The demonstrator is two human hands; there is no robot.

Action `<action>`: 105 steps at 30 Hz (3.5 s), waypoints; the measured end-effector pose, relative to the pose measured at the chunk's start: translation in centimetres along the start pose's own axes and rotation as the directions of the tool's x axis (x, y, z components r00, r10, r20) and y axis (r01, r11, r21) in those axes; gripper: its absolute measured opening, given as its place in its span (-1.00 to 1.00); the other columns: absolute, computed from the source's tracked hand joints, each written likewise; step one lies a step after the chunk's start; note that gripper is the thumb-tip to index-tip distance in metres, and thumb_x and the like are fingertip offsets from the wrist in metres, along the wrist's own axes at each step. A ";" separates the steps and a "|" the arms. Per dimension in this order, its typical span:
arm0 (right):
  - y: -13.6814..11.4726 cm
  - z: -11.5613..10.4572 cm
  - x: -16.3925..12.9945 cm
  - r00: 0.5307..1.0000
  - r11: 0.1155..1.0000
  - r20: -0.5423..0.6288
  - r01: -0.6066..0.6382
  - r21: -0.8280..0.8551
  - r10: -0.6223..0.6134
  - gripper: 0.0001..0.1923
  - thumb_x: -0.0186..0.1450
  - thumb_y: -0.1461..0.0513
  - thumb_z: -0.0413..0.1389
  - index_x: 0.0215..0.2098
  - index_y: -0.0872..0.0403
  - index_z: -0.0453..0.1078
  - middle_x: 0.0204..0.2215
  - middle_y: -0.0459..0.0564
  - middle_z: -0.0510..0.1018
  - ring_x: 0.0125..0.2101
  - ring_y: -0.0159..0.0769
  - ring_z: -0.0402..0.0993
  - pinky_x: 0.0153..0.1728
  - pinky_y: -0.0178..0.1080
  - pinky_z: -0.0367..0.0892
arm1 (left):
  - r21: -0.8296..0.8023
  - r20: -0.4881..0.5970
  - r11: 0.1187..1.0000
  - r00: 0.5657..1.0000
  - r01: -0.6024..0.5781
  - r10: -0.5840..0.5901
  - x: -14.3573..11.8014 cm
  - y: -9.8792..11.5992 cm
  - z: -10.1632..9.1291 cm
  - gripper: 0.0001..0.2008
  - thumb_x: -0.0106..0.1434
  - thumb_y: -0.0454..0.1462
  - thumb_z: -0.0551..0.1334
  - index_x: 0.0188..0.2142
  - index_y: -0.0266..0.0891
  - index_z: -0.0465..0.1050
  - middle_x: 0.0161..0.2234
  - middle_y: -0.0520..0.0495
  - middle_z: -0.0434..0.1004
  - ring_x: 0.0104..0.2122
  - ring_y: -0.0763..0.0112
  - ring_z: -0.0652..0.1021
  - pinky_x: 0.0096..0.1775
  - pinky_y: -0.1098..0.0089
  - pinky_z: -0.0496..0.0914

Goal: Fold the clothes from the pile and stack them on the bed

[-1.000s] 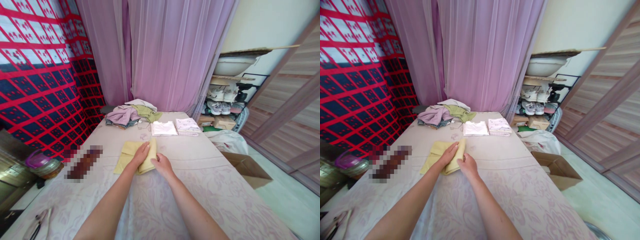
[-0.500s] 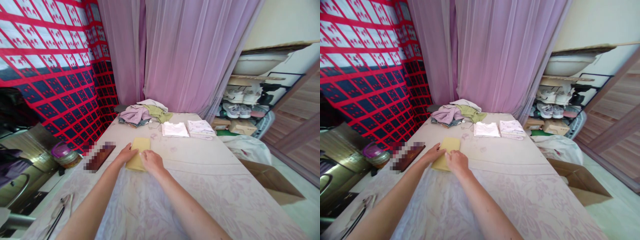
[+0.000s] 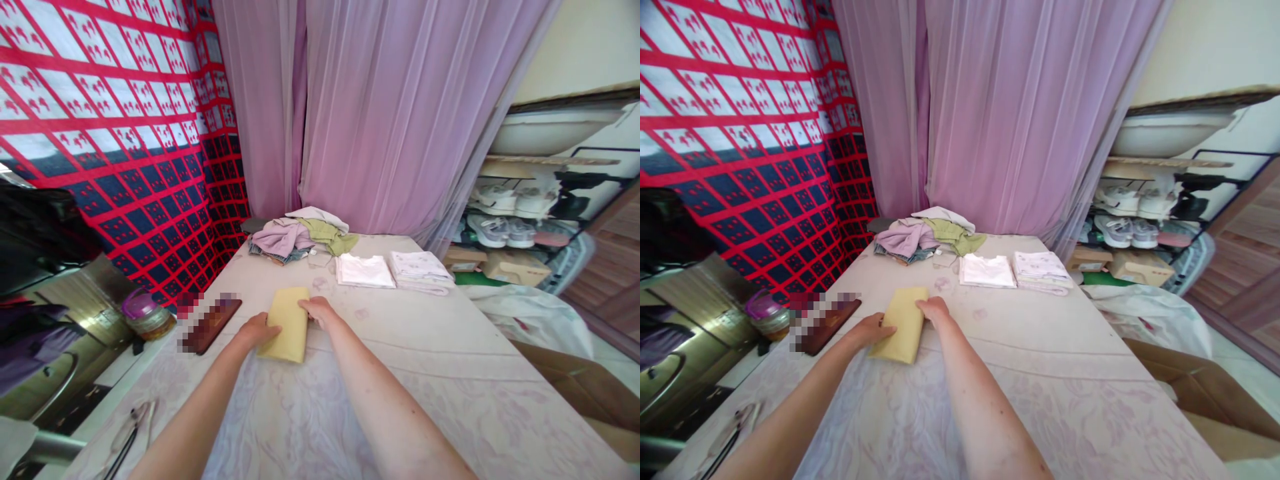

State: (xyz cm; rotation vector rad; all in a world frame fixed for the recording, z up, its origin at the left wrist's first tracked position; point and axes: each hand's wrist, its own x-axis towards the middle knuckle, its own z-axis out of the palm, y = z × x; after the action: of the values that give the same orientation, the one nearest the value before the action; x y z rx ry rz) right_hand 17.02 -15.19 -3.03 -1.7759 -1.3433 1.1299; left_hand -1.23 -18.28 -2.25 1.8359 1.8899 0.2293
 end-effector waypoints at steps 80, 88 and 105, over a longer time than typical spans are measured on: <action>9.6 -11.4 -4.3 0.837 0.707 -0.265 0.187 -0.682 -0.478 -0.56 0.35 0.21 -0.15 0.16 0.09 0.25 0.14 0.09 0.34 0.12 -0.23 0.24 0.07 -0.16 0.12 | 0.191 -0.245 0.932 0.904 -0.309 0.350 -1.3 9.8 7.1 -0.52 0.27 -0.28 0.01 0.18 -0.18 0.21 0.28 -0.10 0.11 0.28 0.16 0.09 0.23 0.00 -0.06; 9.9 -9.4 -6.0 0.910 0.589 0.117 0.351 -0.727 -0.398 -0.46 0.39 0.09 -0.24 0.28 0.08 0.09 0.28 0.05 0.12 0.29 -0.21 -0.07 0.25 -0.02 -0.18 | 0.298 -0.093 0.865 0.890 -0.403 0.446 -1.6 10.7 10.7 -0.46 0.35 -0.07 -0.13 0.25 -0.21 0.11 0.29 -0.16 0.07 0.27 0.16 0.12 0.22 0.06 0.00; 10.8 -13.0 -7.5 0.943 0.761 -0.296 -0.080 -0.644 -0.152 -0.59 0.28 0.14 -0.05 0.05 0.05 0.37 -0.09 0.09 0.54 -0.09 -0.21 0.44 -0.15 -0.25 0.26 | -0.077 -0.026 0.995 0.998 -0.061 0.059 -0.8 7.2 5.8 -0.57 0.24 -0.17 0.06 0.07 -0.25 0.33 0.06 -0.22 0.44 0.04 0.22 0.45 -0.03 0.33 0.34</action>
State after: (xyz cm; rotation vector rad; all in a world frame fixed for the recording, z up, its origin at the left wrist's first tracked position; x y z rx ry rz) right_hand 32.40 -25.27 -4.91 -2.2773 -1.6615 0.2887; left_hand 7.79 -19.70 -3.84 1.8467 1.8175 0.3415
